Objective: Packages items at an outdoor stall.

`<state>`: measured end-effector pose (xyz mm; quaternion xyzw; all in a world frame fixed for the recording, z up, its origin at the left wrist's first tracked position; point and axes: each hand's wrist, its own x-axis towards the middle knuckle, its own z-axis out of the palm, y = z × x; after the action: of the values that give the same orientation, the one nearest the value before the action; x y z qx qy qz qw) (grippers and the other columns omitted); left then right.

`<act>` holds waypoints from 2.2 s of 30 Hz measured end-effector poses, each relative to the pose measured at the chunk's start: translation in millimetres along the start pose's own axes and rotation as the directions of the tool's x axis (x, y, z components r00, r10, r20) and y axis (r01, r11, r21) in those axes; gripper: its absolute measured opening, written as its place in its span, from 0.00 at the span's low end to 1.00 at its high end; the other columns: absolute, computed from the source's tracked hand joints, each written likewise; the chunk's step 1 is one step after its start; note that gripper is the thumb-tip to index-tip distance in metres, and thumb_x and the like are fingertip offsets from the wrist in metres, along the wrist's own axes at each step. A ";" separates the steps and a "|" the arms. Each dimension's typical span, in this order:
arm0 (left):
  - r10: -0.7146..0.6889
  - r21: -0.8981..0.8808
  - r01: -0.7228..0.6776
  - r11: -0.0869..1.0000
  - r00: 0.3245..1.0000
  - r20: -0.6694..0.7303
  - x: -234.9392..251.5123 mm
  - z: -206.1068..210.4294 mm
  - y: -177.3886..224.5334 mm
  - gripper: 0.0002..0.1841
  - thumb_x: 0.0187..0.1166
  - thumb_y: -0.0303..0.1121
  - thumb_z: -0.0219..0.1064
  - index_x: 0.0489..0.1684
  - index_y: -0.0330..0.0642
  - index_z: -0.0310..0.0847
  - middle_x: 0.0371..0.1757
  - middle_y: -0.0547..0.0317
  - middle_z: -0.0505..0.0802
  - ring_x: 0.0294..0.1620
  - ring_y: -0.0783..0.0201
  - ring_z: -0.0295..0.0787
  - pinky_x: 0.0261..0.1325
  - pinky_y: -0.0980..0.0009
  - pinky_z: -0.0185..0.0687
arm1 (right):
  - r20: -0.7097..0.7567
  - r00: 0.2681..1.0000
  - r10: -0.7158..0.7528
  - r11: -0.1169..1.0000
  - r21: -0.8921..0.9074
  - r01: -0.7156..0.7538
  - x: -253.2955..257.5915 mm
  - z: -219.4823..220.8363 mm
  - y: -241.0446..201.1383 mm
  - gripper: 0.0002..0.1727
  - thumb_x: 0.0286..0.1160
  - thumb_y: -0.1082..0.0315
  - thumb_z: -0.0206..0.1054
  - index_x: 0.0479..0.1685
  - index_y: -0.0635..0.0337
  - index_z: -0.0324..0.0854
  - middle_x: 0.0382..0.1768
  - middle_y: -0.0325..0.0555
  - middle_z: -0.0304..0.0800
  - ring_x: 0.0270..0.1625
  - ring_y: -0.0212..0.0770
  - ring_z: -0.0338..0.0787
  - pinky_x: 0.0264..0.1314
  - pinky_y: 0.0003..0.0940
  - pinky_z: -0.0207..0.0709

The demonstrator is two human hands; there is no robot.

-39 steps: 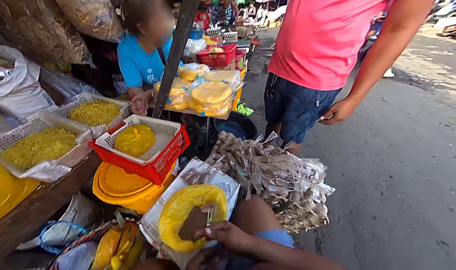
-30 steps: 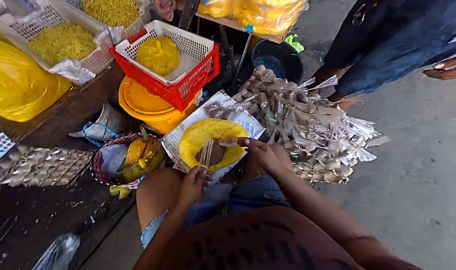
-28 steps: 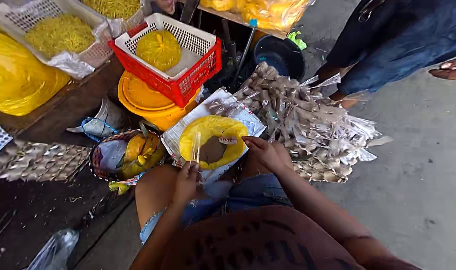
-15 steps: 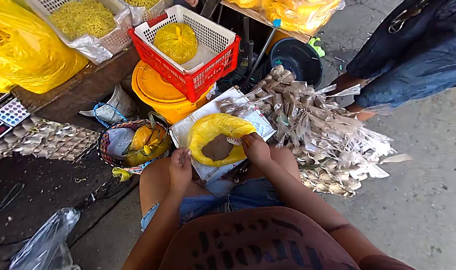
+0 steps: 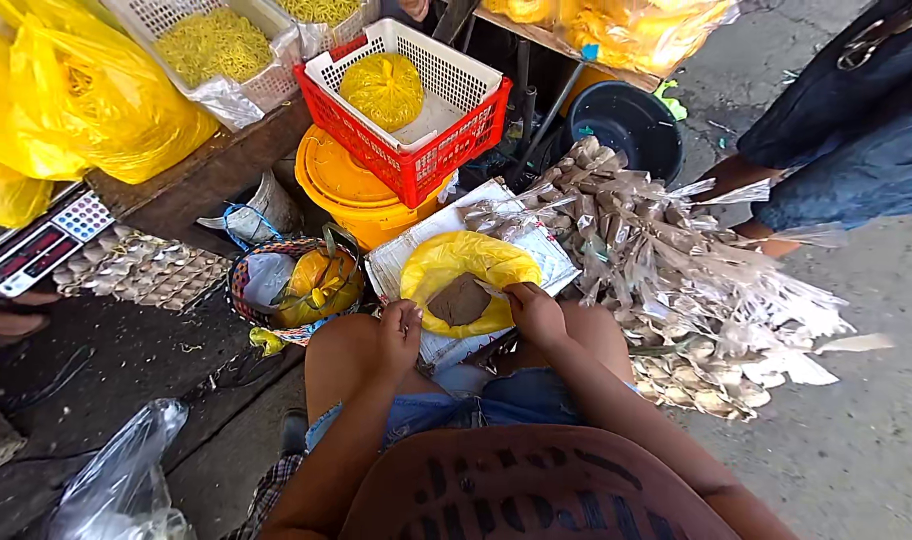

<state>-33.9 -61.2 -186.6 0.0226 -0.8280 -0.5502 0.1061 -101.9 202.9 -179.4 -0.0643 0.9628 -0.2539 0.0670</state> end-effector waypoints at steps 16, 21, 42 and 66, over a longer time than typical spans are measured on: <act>0.059 0.284 -0.056 0.957 0.998 -0.003 4.7 1.6 -13.4 0.15 0.87 0.33 0.60 0.51 0.28 0.86 0.48 0.41 0.92 0.52 0.53 0.90 0.63 0.61 0.84 | 0.343 0.913 0.220 0.817 0.446 -0.365 12.0 6.5 -15.5 0.15 0.88 0.70 0.57 0.61 0.69 0.83 0.46 0.53 0.88 0.37 0.35 0.84 0.47 0.33 0.80; 0.046 0.286 -0.049 0.957 0.999 0.016 5.0 0.2 -11.2 0.17 0.87 0.37 0.60 0.50 0.28 0.86 0.47 0.41 0.92 0.52 0.53 0.90 0.63 0.60 0.83 | 0.390 0.898 0.202 0.757 0.520 -0.396 23.8 -27.8 -21.6 0.13 0.89 0.70 0.57 0.58 0.68 0.82 0.38 0.45 0.83 0.31 0.30 0.77 0.37 0.27 0.72; -0.109 0.230 0.093 0.969 0.992 0.058 8.0 3.5 -9.0 0.17 0.83 0.34 0.66 0.56 0.24 0.84 0.54 0.34 0.90 0.58 0.47 0.89 0.68 0.56 0.81 | 0.316 0.897 -0.309 0.951 0.118 0.286 31.1 -80.2 -131.5 0.14 0.86 0.71 0.58 0.59 0.59 0.89 0.57 0.55 0.90 0.62 0.54 0.89 0.68 0.55 0.79; -0.292 0.094 0.286 0.954 0.954 0.065 11.8 8.6 -11.0 0.15 0.80 0.32 0.69 0.54 0.26 0.82 0.48 0.42 0.91 0.52 0.61 0.89 0.62 0.66 0.82 | 0.408 0.908 0.092 0.957 0.217 -0.194 -5.8 22.4 -48.2 0.16 0.84 0.68 0.59 0.63 0.62 0.85 0.57 0.55 0.92 0.62 0.49 0.90 0.69 0.50 0.77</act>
<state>-48.0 -59.6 -198.1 0.1263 -0.8415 -0.5251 -0.0090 -88.3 151.4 -174.2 -0.0339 0.8914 -0.3505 0.2854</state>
